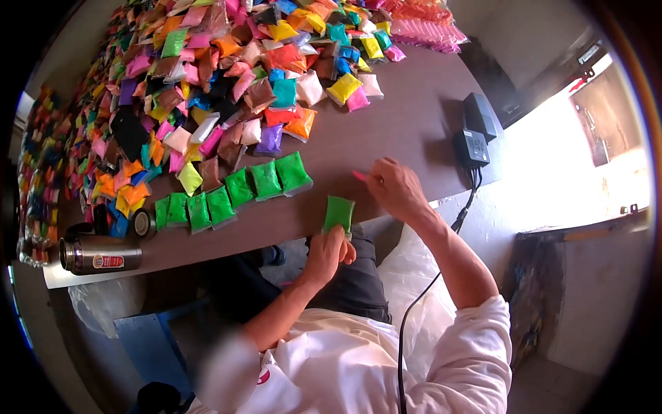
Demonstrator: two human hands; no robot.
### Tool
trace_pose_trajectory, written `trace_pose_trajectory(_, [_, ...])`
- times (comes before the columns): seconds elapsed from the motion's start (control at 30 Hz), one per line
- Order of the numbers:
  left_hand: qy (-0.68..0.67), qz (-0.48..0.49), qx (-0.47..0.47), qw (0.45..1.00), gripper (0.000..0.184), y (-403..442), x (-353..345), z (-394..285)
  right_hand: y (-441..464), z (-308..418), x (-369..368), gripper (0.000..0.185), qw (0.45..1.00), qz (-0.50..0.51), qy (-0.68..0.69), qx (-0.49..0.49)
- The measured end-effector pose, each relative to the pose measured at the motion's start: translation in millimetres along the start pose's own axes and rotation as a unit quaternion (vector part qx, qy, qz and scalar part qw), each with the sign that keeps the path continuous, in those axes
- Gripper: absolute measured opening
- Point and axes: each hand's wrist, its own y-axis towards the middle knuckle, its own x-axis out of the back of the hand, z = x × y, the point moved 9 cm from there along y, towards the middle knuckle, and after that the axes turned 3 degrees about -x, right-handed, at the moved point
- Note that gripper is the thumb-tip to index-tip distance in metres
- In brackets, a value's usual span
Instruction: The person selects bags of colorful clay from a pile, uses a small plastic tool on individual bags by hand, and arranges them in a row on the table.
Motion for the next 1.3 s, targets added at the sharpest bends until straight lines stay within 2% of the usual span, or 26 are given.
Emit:
trace_pose_trajectory(0.07, [-0.017,-0.005,0.000,1.000,0.051,-2,1,2,-19,15,-2,0.010,0.993,0.068,0.100,0.006])
trace_pose_trajectory(0.1, [-0.032,-0.005,0.001,0.999,0.051,-3,-1,4,-29,28,-7,0.011,0.987,0.080,0.123,0.061])
trace_pose_trajectory(0.13, [-0.033,-0.003,0.002,0.999,0.051,-1,-2,4,-38,59,-4,0.013,0.983,0.096,0.077,0.138])
trace_pose_trajectory(0.2, [-0.048,-0.013,0.025,0.998,0.052,0,-3,8,-41,45,-20,0.013,0.991,0.110,0.064,0.039])
trace_pose_trajectory(0.33, [-0.030,-0.007,0.033,0.999,0.054,1,0,5,-32,16,-26,0.012,0.991,0.100,0.083,0.040])
trace_pose_trajectory(0.4, [-0.017,-0.006,0.016,1.000,0.055,4,-1,0,-26,-2,-10,0.012,0.999,-0.006,0.024,0.044])
trace_pose_trajectory(0.43, [-0.018,-0.004,0.017,1.000,0.055,1,-2,1,-22,-23,-2,0.012,0.999,-0.027,0.008,-0.028])
trace_pose_trajectory(0.47, [-0.015,-0.016,0.019,1.000,0.054,-3,0,3,-17,-33,12,0.011,0.997,-0.068,-0.020,-0.016])
trace_pose_trajectory(0.57, [-0.018,-0.032,0.011,0.999,0.053,-2,5,8,-22,-26,17,0.009,0.997,-0.020,0.040,-0.065])
trace_pose_trajectory(0.63, [-0.041,-0.051,0.006,0.998,0.053,-3,4,10,-32,-10,1,0.010,0.981,0.016,0.151,-0.122])
trace_pose_trajectory(0.67, [-0.040,-0.052,0.006,0.998,0.053,-2,3,12,-38,-2,-11,0.019,0.969,0.054,0.180,-0.160])
trace_pose_trajectory(0.73, [0.001,-0.054,0.006,0.999,0.057,-1,4,18,-36,23,-16,0.032,0.966,0.104,0.127,-0.200])
trace_pose_trajectory(0.83, [0.056,-0.049,-0.024,0.997,0.054,-4,4,8,-26,35,-27,0.040,0.973,0.127,0.083,-0.176])
trace_pose_trajectory(0.9, [0.071,-0.051,-0.035,0.996,0.053,-4,5,4,-22,35,-30,0.036,0.972,0.134,0.093,-0.167])
trace_pose_trajectory(0.97, [0.052,-0.029,-0.028,0.998,0.049,-3,5,8,-20,36,-32,0.032,0.972,0.146,0.101,-0.156])
trace_pose_trajectory(1.0, [0.050,-0.031,-0.029,0.998,0.049,-3,7,5,-19,37,-29,0.029,0.966,0.138,0.155,-0.151])
trace_pose_trajectory(1.07, [-0.018,0.003,0.049,0.999,0.045,-4,4,13,-19,32,-27,0.026,0.957,0.133,0.210,-0.148])
trace_pose_trajectory(1.1, [-0.019,0.002,0.050,0.999,0.045,-5,8,13,-20,25,-29,0.025,0.951,0.134,0.232,-0.154])
trace_pose_trajectory(1.17, [-0.144,0.063,0.090,0.983,0.040,-8,1,15,-21,17,-31,0.023,0.950,0.145,0.229,-0.152])
trace_pose_trajectory(1.3, [-0.232,0.082,0.131,0.960,0.044,-8,-3,25,-26,11,-33,0.025,0.936,0.121,0.304,-0.130])
